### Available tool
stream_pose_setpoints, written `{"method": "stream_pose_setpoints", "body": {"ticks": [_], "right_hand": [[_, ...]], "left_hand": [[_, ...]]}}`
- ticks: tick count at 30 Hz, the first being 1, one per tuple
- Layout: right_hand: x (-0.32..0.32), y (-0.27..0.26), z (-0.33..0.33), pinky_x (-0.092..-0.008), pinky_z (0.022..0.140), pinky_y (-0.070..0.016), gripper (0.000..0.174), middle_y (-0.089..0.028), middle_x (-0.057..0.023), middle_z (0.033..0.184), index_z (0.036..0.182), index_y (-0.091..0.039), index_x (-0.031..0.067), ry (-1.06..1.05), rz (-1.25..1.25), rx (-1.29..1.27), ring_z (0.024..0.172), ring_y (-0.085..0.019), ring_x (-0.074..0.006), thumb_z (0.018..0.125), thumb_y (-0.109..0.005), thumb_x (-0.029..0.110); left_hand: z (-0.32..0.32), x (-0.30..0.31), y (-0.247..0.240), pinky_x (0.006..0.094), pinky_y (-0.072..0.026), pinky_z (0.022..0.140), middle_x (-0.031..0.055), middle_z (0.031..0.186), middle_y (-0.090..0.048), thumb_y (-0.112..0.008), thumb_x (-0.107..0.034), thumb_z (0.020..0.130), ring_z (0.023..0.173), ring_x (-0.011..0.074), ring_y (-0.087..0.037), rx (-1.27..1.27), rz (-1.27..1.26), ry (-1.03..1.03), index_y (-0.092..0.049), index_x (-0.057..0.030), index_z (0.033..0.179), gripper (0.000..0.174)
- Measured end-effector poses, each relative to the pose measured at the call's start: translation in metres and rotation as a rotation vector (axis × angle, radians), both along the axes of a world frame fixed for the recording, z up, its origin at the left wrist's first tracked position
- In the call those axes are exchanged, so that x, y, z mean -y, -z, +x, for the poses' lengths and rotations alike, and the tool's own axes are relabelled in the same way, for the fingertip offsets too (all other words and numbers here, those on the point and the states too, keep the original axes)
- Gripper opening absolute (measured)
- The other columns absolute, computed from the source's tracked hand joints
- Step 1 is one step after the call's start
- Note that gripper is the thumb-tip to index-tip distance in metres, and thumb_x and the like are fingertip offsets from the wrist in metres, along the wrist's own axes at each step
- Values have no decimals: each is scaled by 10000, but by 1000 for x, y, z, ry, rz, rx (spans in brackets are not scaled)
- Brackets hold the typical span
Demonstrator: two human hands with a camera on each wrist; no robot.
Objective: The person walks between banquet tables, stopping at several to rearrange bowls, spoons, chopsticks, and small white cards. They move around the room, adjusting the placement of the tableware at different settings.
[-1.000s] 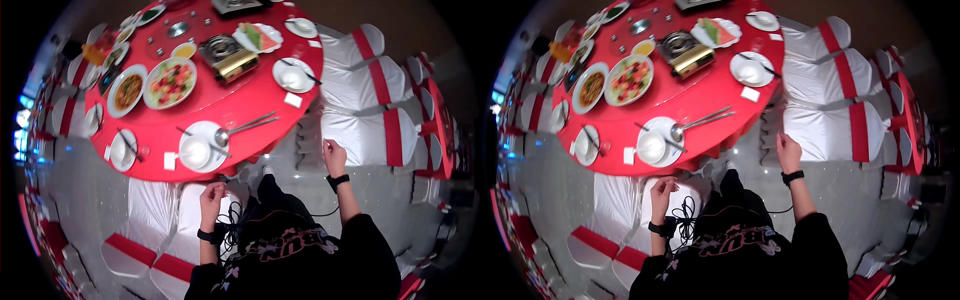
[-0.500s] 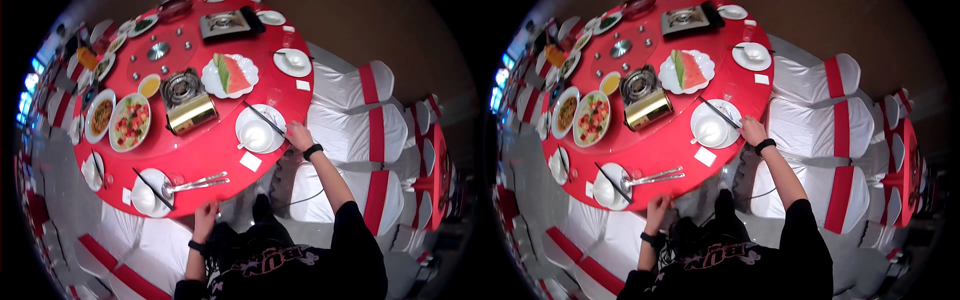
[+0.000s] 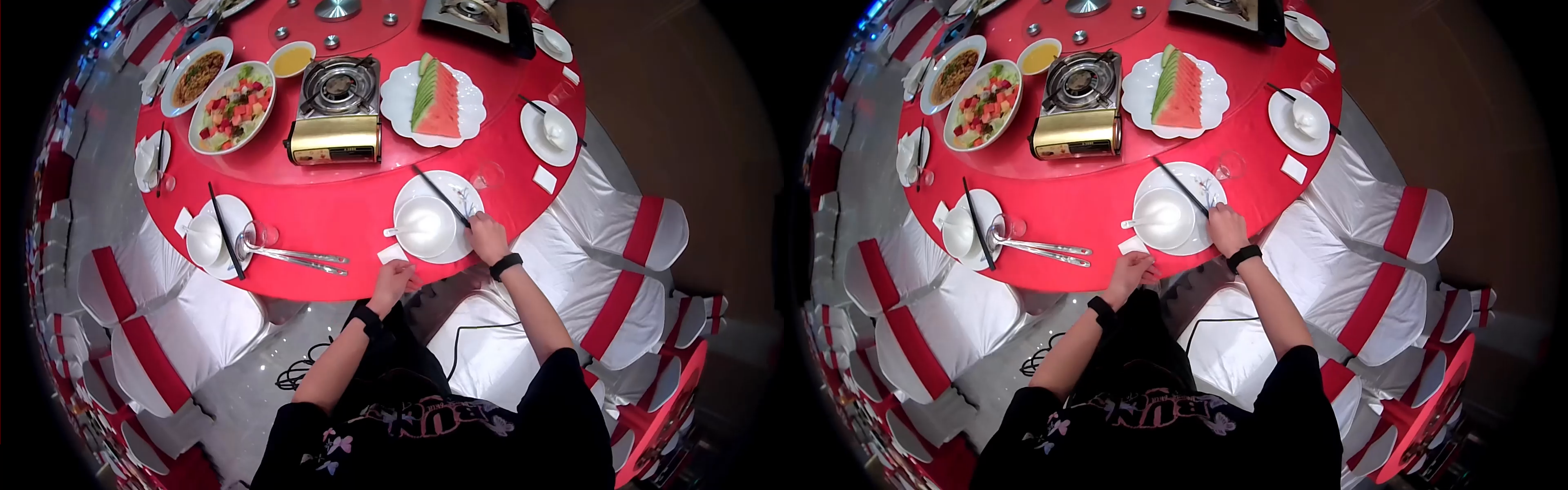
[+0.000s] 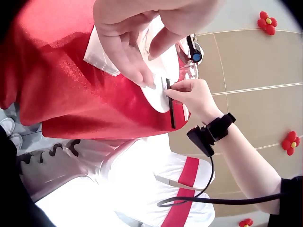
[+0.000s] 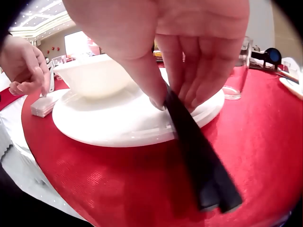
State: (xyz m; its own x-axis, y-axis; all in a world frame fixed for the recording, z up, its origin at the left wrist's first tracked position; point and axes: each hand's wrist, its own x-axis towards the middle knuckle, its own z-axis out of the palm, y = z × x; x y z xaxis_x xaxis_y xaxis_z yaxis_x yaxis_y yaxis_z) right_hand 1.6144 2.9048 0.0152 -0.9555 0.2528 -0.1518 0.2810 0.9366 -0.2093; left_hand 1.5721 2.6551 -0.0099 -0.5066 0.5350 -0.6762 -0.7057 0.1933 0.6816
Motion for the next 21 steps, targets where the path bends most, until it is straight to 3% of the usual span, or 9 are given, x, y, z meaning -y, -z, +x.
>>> {"method": "stream_pose_setpoints", "body": {"ticks": [3, 8, 11, 21], "right_hand": [[-17, 0, -11, -422, 696, -519, 118, -604, -127, 880, 826, -612, 2, -168, 76, -16, 859, -609, -292, 765, -564, 90], [-34, 4, -29, -359, 644, -517, 109, -589, -83, 849, 833, -613, 26, -421, 198, -252, 853, -594, -241, 755, -556, 76], [-36, 10, -36, -337, 652, -519, 132, -588, -69, 866, 858, -617, 32, -400, 235, -318, 884, -589, -226, 750, -555, 76], [-36, 11, -38, -343, 679, -522, 277, -602, -77, 952, 1000, -617, 15, -376, 143, -321, 896, -593, -233, 730, -558, 27]], "left_hand": [[1, -2, 2, 289, -542, 593, 142, 786, -659, -540, -163, 932, 662, 205, -661, 33, 8, -45, -555, 50, 1006, 226], [-5, -11, -9, 282, -549, 620, 137, 806, -670, -531, -175, 940, 699, 193, -668, 18, 1, -94, -589, 32, 956, 216], [-1, -19, -13, 283, -541, 593, 137, 766, -653, -525, -155, 935, 633, 198, -648, 62, -45, -51, -570, 53, 1008, 225], [4, -21, -7, 264, -529, 611, 132, 781, -667, -518, -154, 937, 652, 184, -652, 25, -2, 23, -582, 50, 1013, 227]]}}
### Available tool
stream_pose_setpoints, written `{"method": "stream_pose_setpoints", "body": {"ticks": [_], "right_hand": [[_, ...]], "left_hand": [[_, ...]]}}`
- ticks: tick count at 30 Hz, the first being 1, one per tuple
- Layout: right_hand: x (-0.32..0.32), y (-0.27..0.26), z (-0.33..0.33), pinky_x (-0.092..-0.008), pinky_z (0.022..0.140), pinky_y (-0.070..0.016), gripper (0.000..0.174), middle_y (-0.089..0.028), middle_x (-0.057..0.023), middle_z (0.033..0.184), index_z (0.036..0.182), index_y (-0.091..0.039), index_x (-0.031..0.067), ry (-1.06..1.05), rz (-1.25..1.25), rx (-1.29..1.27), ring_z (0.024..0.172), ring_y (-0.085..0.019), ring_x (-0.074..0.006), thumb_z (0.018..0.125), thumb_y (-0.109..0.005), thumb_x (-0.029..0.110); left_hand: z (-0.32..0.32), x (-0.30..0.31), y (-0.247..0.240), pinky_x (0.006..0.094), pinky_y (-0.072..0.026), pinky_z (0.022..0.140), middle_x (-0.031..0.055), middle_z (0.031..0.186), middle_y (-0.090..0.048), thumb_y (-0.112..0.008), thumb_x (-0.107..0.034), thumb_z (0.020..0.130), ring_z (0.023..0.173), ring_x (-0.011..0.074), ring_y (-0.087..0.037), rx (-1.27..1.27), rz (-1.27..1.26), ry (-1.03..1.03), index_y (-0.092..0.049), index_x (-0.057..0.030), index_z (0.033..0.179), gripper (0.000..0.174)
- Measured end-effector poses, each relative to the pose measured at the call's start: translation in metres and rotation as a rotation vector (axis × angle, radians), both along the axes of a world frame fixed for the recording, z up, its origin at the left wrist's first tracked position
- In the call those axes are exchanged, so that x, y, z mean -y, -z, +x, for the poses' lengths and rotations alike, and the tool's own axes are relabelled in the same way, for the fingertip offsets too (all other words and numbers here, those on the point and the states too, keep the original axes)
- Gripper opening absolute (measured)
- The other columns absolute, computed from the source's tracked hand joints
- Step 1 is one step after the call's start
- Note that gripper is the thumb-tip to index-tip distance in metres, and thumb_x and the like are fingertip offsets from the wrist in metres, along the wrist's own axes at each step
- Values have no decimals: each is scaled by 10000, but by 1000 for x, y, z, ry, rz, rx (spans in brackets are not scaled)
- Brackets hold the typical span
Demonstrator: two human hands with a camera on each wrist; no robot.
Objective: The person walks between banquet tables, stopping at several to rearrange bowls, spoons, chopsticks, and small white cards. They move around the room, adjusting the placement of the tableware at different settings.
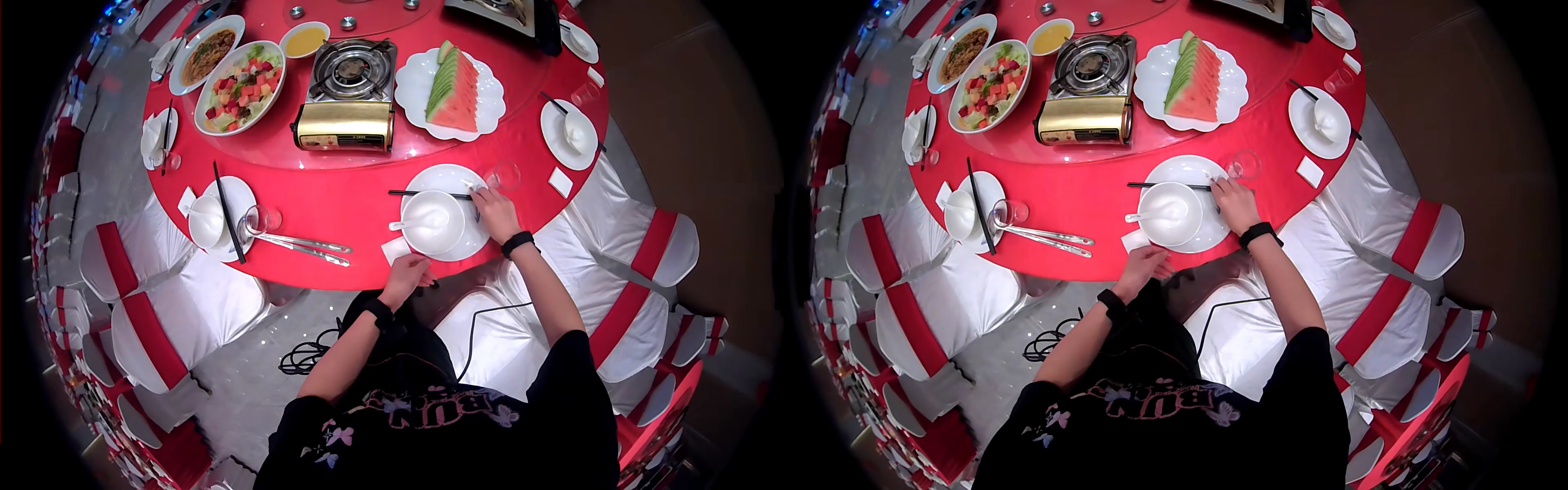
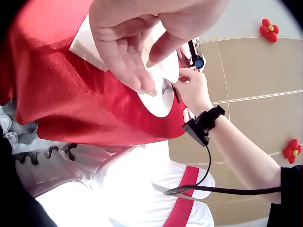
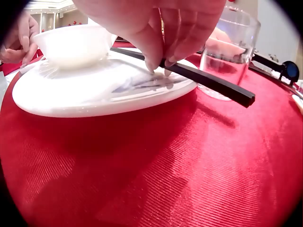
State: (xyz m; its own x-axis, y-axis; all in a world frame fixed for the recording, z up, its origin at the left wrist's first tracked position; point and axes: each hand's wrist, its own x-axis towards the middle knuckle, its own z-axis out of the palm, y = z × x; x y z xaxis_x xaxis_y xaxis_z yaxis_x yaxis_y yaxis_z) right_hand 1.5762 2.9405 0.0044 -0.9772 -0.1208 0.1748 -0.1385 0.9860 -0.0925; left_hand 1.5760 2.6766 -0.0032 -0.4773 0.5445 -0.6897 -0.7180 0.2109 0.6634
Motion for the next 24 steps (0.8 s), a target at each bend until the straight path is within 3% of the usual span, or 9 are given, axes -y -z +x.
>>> {"method": "stream_pose_setpoints", "body": {"ticks": [11, 14, 18, 19, 24], "right_hand": [[2, -6, 3, -361, 720, -516, 248, -603, -99, 976, 1004, -600, 4, 64, -79, 30, 847, -609, -252, 763, -571, 57], [2, -29, 27, -370, 715, -515, 259, -609, -106, 991, 1032, -598, -1, 128, -136, -97, 833, -615, -260, 784, -574, 70], [10, -63, 100, -367, 721, -518, 185, -635, -120, 982, 1002, -625, 17, 480, -278, -273, 835, -633, -281, 833, -615, 91], [18, -73, 124, -360, 715, -518, 151, -641, -118, 964, 980, -634, 18, 599, -346, -297, 821, -637, -276, 847, -613, 85], [100, -101, 243, -289, 620, -487, 121, -644, -107, 876, 963, -653, 20, 1072, -532, -529, 644, -598, -201, 852, -620, 56]], "left_hand": [[-12, 18, -12, 248, -522, 634, 142, 814, -671, -521, -165, 932, 700, 179, -662, -31, -12, 13, -581, 53, 1021, 243], [-11, 31, -26, 241, -531, 641, 124, 818, -678, -505, -136, 936, 692, 160, -660, -64, -8, -34, -608, 47, 997, 219], [-21, 64, -59, 260, -535, 690, 121, 799, -663, -512, -127, 939, 723, 180, -657, -175, 25, -60, -588, 61, 1031, 223], [-24, 72, -77, 257, -531, 657, 127, 781, -661, -515, -116, 942, 690, 172, -654, -243, 17, -86, -582, 60, 1035, 209], [-31, 116, -126, 258, -528, 655, 97, 763, -649, -511, -135, 954, 681, 152, -639, -553, 10, -29, -595, 50, 1011, 210]]}}
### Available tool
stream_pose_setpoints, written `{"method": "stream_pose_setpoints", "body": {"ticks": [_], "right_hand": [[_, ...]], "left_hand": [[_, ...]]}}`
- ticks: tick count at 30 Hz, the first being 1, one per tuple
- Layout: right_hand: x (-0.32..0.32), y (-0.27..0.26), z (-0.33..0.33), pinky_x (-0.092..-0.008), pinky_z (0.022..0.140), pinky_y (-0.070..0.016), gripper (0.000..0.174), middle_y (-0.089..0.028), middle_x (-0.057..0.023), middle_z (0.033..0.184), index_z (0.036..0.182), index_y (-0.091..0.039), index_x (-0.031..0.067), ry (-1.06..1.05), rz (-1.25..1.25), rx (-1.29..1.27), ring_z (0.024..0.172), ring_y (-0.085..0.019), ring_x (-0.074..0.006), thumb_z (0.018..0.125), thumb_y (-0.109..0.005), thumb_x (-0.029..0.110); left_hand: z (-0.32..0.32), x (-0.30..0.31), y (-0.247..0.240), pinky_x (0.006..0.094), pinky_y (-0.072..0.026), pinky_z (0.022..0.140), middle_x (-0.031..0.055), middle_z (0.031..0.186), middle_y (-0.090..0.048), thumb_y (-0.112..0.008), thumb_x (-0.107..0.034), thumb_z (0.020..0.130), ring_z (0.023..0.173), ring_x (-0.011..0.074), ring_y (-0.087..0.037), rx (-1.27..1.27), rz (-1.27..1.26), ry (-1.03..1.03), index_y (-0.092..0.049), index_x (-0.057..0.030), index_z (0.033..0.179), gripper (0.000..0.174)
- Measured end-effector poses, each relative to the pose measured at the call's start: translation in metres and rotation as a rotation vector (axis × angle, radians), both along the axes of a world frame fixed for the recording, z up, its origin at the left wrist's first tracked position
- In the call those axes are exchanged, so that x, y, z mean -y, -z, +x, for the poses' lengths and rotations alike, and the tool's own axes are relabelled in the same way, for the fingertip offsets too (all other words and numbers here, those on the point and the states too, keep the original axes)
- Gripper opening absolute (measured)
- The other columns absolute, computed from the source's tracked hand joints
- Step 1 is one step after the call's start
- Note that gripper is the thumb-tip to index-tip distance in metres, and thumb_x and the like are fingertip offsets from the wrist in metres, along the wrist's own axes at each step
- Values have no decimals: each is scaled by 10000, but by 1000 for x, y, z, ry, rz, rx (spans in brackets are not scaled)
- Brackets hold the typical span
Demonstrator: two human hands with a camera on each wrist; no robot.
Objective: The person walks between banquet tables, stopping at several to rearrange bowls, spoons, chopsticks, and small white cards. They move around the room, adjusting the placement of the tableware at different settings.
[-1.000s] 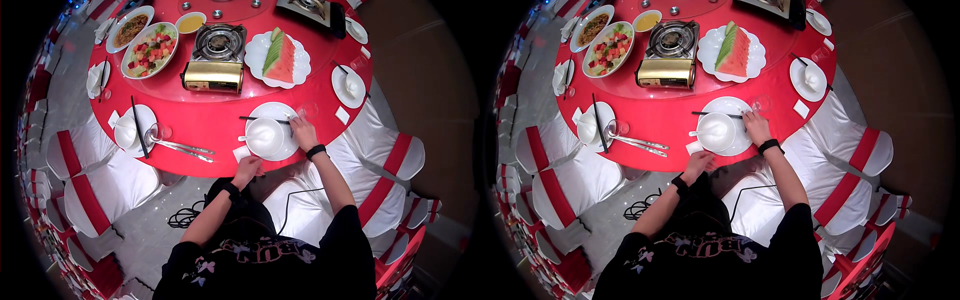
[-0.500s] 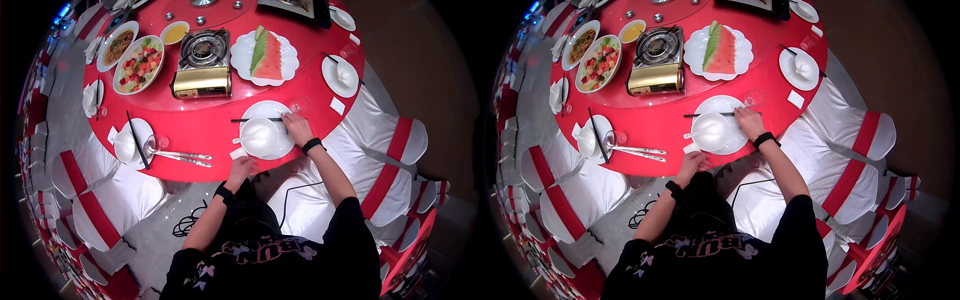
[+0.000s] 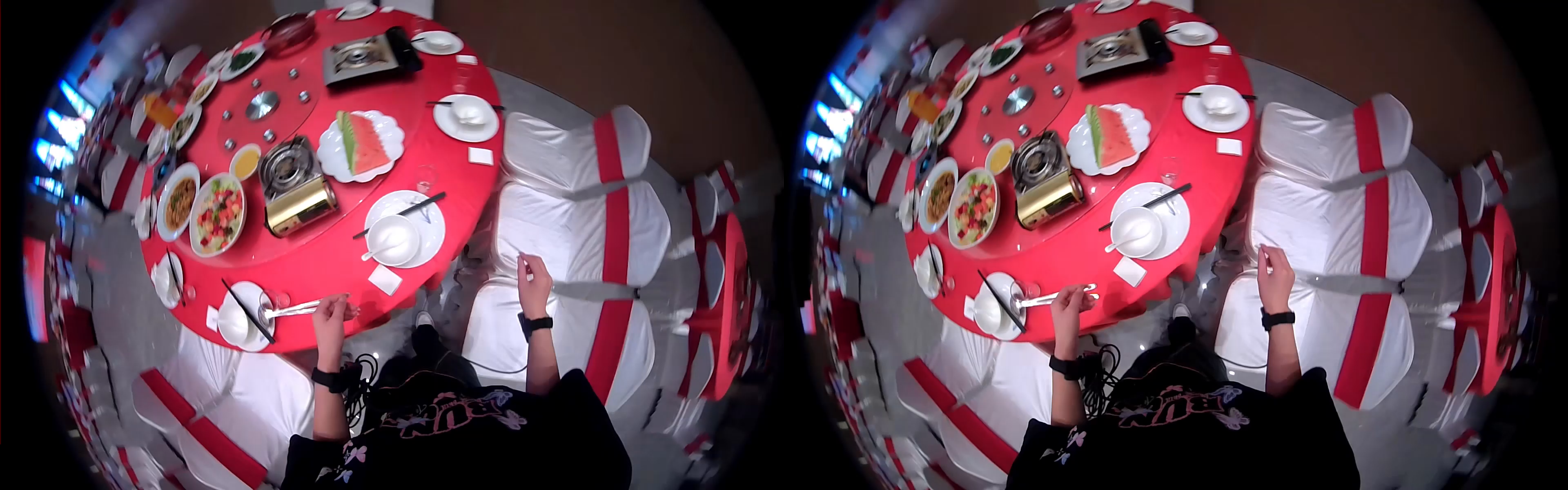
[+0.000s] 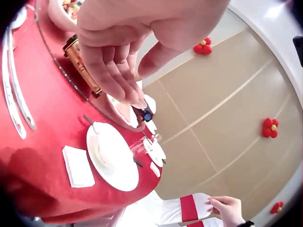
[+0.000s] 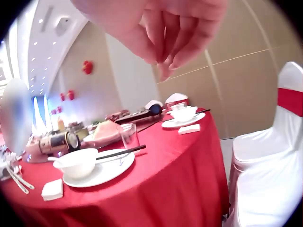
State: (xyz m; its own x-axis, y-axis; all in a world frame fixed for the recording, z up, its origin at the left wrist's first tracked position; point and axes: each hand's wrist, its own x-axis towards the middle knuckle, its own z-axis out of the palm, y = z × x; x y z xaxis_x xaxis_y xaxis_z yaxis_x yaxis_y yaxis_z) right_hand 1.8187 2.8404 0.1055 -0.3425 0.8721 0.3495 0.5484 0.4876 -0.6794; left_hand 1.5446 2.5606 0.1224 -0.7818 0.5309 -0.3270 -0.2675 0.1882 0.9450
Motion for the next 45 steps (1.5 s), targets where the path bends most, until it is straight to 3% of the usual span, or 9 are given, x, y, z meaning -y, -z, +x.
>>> {"method": "stream_pose_setpoints", "body": {"ticks": [6, 10, 15, 20, 26, 31, 36, 42, 45], "right_hand": [[149, -15, 124, -300, 605, -501, 100, -650, -102, 874, 938, -657, 21, 295, -25, -62, 641, -618, -218, 852, -621, 56], [244, -34, 240, -299, 615, -500, 99, -651, -109, 869, 942, -650, 9, 558, -24, -3, 653, -623, -221, 861, -606, 48], [351, -75, 381, -282, 615, -489, 99, -652, -118, 855, 936, -649, 1, 960, -32, 21, 655, -624, -211, 869, -596, 52], [420, -77, 509, -286, 601, -480, 109, -650, -118, 826, 920, -652, 2, 1236, -4, 87, 632, -610, -207, 862, -617, 88], [453, -62, 702, -312, 584, -478, 103, -651, -122, 812, 898, -662, 12, 1337, -71, 134, 625, -612, -219, 865, -607, 92], [378, -81, 836, -339, 613, -499, 108, -647, -120, 864, 916, -650, 20, 1178, -187, 205, 694, -645, -253, 863, -614, 107], [228, -99, 904, -334, 624, -503, 119, -654, -104, 894, 935, -650, 24, 910, -148, 136, 736, -656, -257, 853, -624, 105], [34, -88, 972, -319, 656, -497, 102, -651, -151, 875, 922, -653, -2, 696, -104, 121, 704, -643, -248, 855, -616, 65], [-64, -73, 1013, -323, 661, -494, 124, -653, -153, 840, 928, -655, -1, 688, -114, 181, 703, -642, -252, 850, -634, 93]], "left_hand": [[34, 32, -33, 242, -506, 647, 82, 767, -637, -523, -127, 952, 679, 132, -619, -129, 100, 270, -596, 49, 1006, 198], [89, 48, -49, 245, -502, 669, 82, 773, -634, -513, -120, 956, 706, 136, -617, -138, 62, 533, -596, 52, 1004, 198], [176, 29, -51, 250, -519, 650, 87, 748, -643, -520, -133, 948, 681, 139, -616, -170, 112, 701, -620, 37, 976, 199], [329, -41, -32, 236, -503, 633, 75, 738, -640, -521, -134, 949, 664, 124, -609, -116, 138, 1028, -618, 28, 962, 190], [600, -119, -39, 242, -506, 643, 71, 716, -637, -551, -145, 938, 665, 122, -621, -130, 304, 1331, -607, 32, 989, 192], [770, -151, -55, 241, -506, 640, 71, 724, -633, -548, -117, 935, 660, 134, -623, 51, 321, 1176, -594, 36, 1037, 189], [826, -206, -88, 250, -498, 670, 61, 742, -620, -534, -154, 945, 674, 126, -602, -102, 312, 994, -616, 29, 1025, 216], [862, -330, -54, 229, -483, 652, 50, 747, -632, -550, -133, 934, 679, 115, -604, -99, 305, 690, -616, 19, 1021, 188], [880, -431, -35, 226, -477, 648, 46, 733, -633, -565, -128, 925, 680, 111, -601, 22, 301, 581, -615, 16, 1018, 178]]}}
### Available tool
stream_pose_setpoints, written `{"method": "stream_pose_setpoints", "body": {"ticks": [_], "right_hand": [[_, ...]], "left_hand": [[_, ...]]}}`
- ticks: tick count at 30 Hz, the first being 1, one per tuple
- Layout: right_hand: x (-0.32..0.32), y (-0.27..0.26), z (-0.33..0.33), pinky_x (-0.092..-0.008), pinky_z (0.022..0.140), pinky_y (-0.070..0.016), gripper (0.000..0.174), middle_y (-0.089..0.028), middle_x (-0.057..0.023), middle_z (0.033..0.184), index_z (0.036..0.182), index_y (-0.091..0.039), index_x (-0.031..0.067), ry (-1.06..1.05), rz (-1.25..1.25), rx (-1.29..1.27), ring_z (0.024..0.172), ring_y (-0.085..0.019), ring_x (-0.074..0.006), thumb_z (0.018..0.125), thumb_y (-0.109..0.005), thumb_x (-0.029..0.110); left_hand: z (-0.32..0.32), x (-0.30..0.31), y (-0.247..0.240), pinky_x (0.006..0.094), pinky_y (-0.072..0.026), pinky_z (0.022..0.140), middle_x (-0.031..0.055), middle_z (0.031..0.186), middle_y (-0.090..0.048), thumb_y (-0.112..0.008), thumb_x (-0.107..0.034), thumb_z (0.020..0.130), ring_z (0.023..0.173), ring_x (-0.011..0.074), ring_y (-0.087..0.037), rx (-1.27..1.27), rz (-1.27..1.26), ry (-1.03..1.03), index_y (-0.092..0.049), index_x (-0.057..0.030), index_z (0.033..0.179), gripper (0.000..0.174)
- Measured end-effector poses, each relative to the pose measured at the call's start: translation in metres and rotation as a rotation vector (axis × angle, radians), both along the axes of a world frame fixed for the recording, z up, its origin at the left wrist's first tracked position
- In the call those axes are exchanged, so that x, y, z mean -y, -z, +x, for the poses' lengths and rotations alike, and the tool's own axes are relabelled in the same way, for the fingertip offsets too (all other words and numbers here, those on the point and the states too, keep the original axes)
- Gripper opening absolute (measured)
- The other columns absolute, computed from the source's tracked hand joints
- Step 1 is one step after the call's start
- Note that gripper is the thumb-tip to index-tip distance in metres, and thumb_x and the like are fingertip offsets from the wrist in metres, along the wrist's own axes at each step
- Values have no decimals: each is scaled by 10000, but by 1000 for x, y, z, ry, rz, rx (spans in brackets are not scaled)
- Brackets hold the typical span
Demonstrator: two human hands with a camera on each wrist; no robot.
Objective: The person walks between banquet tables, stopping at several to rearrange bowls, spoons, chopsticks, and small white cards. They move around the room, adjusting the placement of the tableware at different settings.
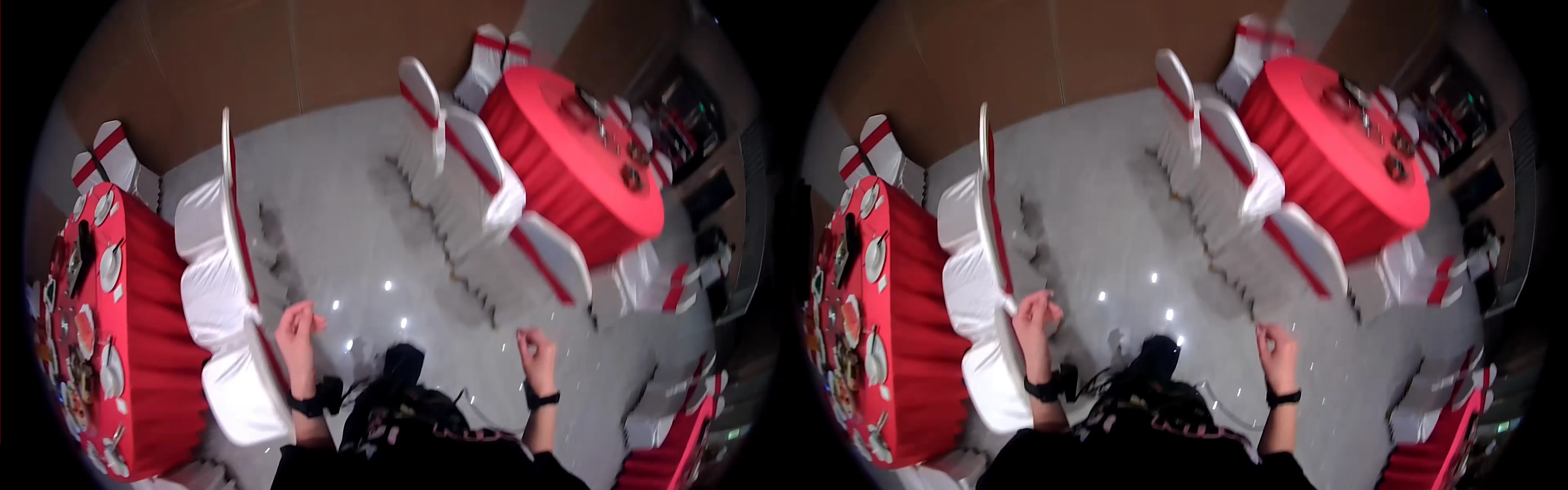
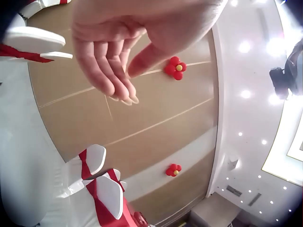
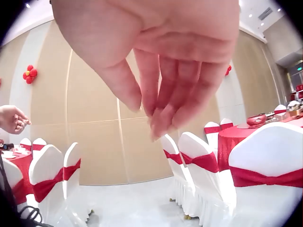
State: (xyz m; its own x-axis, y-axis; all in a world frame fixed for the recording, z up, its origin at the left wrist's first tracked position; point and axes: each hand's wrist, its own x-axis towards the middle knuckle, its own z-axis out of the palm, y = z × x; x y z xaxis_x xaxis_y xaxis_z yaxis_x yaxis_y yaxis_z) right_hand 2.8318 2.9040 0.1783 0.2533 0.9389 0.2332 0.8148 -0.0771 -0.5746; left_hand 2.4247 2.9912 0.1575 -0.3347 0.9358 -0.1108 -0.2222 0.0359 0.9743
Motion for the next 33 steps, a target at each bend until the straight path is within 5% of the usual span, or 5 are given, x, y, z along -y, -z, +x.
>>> {"method": "stream_pose_setpoints", "body": {"ticks": [4, 7, 17, 25, 33], "right_hand": [[-143, -27, 12, -329, 657, -491, 120, -657, -160, 872, 930, -659, -4, -18, -55, -72, 772, -648, -253, 871, -602, 84], [-261, -17, 22, -292, 669, -478, 125, -633, -113, 818, 925, -641, -37, -157, 55, -43, 719, -592, -166, 888, -585, 69], [-736, -17, -79, -273, 665, -463, 130, -616, -117, 785, 926, -636, -53, -537, 61, -141, 732, -598, -182, 895, -580, 60], [-1033, -82, -438, -298, 667, -479, 66, -619, -131, 819, 880, -622, -26, -1367, 151, -89, 723, -607, -254, 852, -601, 30], [-1118, -97, -735, -312, 639, -487, 66, -631, -105, 815, 852, -632, 9, -1875, 210, -101, 735, -617, -278, 822, -641, 68]], "left_hand": [[16, -111, -38, 235, -487, 686, 55, 771, -635, -568, -104, 923, 717, 111, -606, -92, 55, -65, -604, 33, 1022, 173], [-1, -182, -55, 238, -491, 697, 51, 769, -633, -562, -93, 925, 714, 106, -605, -165, 90, -145, -604, 33, 1021, 164], [-132, -403, -16, 227, -497, 652, 62, 755, -636, -547, -121, 939, 686, 108, -607, -177, 39, -803, -615, 36, 1032, 195], [-209, -531, -47, 231, -495, 668, 71, 766, -644, -536, -110, 941, 696, 117, -616, -145, -4, -1199, -616, 29, 1026, 181], [-337, -713, -17, 234, -485, 658, 62, 717, -614, -533, -148, 935, 646, 122, -586, 68, 45, -1468, -625, 48, 996, 226]]}}
